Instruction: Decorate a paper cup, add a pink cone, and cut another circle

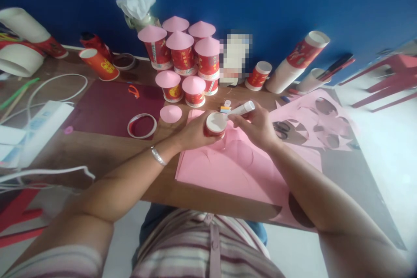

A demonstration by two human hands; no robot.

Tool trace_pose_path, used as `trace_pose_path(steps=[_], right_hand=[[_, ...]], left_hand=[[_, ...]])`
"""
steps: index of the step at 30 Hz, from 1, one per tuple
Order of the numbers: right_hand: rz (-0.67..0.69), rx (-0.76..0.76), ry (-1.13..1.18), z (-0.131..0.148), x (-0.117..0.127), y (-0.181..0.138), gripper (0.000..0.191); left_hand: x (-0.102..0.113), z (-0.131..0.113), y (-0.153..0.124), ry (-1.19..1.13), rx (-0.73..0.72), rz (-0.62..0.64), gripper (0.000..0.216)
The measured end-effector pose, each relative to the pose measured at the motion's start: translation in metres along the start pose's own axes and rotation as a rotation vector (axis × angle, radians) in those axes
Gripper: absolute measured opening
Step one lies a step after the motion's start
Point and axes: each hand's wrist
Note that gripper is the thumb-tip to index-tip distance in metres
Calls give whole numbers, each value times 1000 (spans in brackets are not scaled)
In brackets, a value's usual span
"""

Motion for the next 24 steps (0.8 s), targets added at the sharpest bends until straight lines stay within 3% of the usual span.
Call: trace_pose_path(steps=[11,16,21,24], right_hand=[[4,-35,-94,-5,8,0,33],[-20,-51,41,-4,4,6,36],[73,-14,-20,3,0,14,35],[98,-11,-86,6,1,16,34]], left_hand=[[1,-2,0,-3,-17,-16,49],[2,-4,0,17,-19,-17,51],[2,-3,1,-2,-31,18,38],[1,-1,1,-11,-30,9,40]])
Point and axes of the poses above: each hand's wrist, its own y-axis towards the middle knuckle, its own x-axis out of the back of the hand, z = x × y, and after that the axes turned 13 degrees about y, right-handed
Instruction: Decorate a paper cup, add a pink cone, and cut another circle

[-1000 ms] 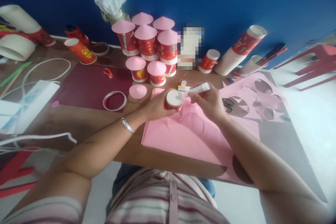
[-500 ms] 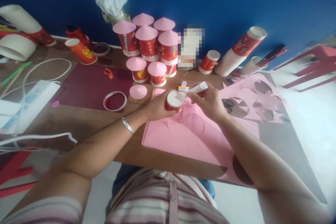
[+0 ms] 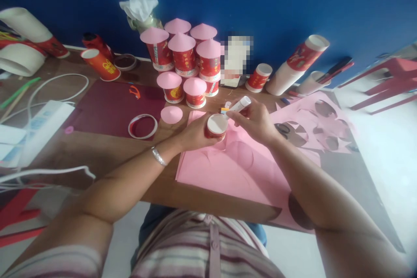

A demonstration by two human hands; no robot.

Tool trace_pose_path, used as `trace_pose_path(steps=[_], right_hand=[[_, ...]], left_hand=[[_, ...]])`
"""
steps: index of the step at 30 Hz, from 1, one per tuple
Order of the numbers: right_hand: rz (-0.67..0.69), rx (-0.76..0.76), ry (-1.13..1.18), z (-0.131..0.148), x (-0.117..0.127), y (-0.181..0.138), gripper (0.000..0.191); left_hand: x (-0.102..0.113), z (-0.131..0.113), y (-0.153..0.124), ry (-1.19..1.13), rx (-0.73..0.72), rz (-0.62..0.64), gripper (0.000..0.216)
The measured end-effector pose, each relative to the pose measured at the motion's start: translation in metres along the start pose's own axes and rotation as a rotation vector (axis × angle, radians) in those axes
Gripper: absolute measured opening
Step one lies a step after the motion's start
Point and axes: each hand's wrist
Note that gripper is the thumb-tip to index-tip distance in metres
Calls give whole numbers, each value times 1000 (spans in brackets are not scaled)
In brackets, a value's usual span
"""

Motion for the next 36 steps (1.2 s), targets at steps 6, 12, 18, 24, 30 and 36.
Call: trace_pose_path(steps=[6,12,18,24,30,36], right_hand=[[-12,-98,11,4,2,0,37],[-2,-99,115,-4,3,4,39],[51,-62,-43,-1,3,11,35],[67,-65,-137,3,6,13,32],[46,-95,-47,-6,7,12,28],[-91,-153,485,-30,11,5,32]], left_hand=[[0,0,-2,11,28,-6,47],[-1,0,-1,4,-8,-23,43],[1,-4,2,-18,-26,-10,27],[-1,-1,1,-36,-26,-11,29],[-3,2,-1,-10,-34,-39,41],[-2,4,-1,24,-39,-46,52]])
Point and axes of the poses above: each hand's wrist, its own y-axis towards the middle knuckle, its own x-axis out of the back of the hand, z = x × y, and after that the axes turned 13 degrees about y, right-handed
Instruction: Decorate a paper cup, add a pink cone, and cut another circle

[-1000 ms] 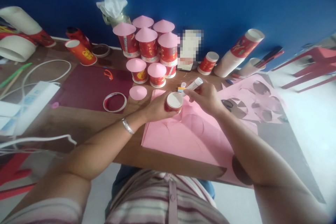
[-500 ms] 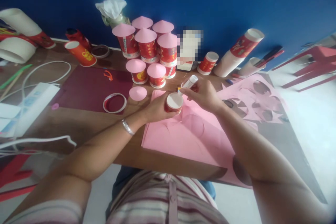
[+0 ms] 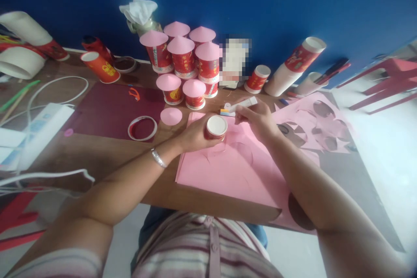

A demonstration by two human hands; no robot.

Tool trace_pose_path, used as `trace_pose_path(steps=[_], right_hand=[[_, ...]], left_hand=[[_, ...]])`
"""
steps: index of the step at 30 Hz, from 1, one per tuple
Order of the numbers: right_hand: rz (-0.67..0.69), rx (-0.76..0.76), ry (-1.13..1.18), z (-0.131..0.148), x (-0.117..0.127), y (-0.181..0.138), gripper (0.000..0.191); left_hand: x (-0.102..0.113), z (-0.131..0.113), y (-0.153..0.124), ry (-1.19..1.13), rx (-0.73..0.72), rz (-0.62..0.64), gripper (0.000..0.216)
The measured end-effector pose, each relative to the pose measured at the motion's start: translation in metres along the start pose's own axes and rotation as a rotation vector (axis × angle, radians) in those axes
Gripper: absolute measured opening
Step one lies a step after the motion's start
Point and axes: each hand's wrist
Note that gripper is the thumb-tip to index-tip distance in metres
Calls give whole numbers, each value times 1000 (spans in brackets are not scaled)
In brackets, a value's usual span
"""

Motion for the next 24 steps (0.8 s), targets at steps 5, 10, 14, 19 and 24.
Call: trace_pose_path(steps=[5,10,14,19,24], right_hand=[[-40,-76,251,-13,13,-3,40],[-28,-90,317,-12,8,-5,32],[20,-30,329,3,0,-11,35],[104,9,374,17,-15,-28,41],[214,-64,369,12,-27,-42,41]], left_hand=[[0,4,1,-38,-42,31,60],[-2,18,-1,-232,-88,-26,96],[3,17,-2,-312,-90,-236,87],[18,-15,-4,-213,-144,-497,66],[24,-55,-5,-35,-191,-436,53]])
Point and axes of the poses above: each hand's wrist, its own y-axis towards the middle knuckle, its own x-axis out of the back of the hand, z = x × y, and after that the axes turned 13 degrees about y, right-handed
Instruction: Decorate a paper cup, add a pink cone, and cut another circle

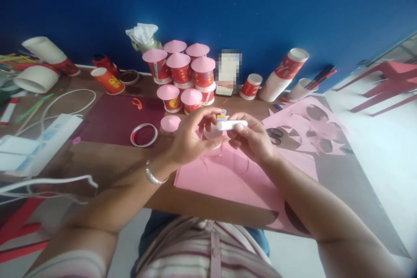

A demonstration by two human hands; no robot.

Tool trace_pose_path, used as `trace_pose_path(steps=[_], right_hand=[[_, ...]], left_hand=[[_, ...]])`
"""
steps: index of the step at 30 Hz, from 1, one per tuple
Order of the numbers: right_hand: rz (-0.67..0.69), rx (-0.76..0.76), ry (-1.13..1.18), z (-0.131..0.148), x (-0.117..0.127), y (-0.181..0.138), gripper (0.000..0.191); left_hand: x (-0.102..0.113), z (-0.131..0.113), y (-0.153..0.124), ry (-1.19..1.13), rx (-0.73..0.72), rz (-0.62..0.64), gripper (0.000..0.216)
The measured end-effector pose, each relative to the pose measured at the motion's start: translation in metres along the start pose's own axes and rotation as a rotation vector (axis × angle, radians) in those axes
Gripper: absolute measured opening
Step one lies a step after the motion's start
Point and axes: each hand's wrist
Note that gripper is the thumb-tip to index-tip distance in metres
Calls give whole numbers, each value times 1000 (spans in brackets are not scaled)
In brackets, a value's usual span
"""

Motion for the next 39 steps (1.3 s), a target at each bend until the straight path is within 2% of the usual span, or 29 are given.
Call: trace_pose_path(steps=[3,6,9,13,19,24,26,28,31,39], right_hand=[[32,-23,14,-3,-1,-1,41],[14,15,30,-2,2,0,40],[-37,21,13,-2,5,2,40],[-94,36,-36,-5,8,5,39],[-93,153,-106,-7,10,8,34],[-113,255,-226,-6,12,6,34],[-107,216,-215,-5,13,7,39],[-71,116,-162,-4,14,8,44],[-47,34,-107,-1,14,8,43],[-82,201,-187,0,9,8,34]], left_hand=[[-2,-10,3,118,-54,-35,27],[-3,-10,3,128,-93,-115,18],[-4,-7,0,117,-76,-158,17],[-5,-2,-5,46,-3,-142,17],[-7,4,-9,-146,119,-142,21],[-8,5,-8,-209,155,-145,22],[-7,5,-7,-195,152,-144,24],[-6,5,-6,-191,150,-133,24],[-5,4,-6,-204,151,-96,21],[-6,4,-7,-208,159,-130,23]])
Point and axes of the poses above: each hand's wrist, its own y-axis towards the middle knuckle, its own x-axis out of the back of the hand, z = x × y, and after that the axes turned 13 degrees about y, right-handed
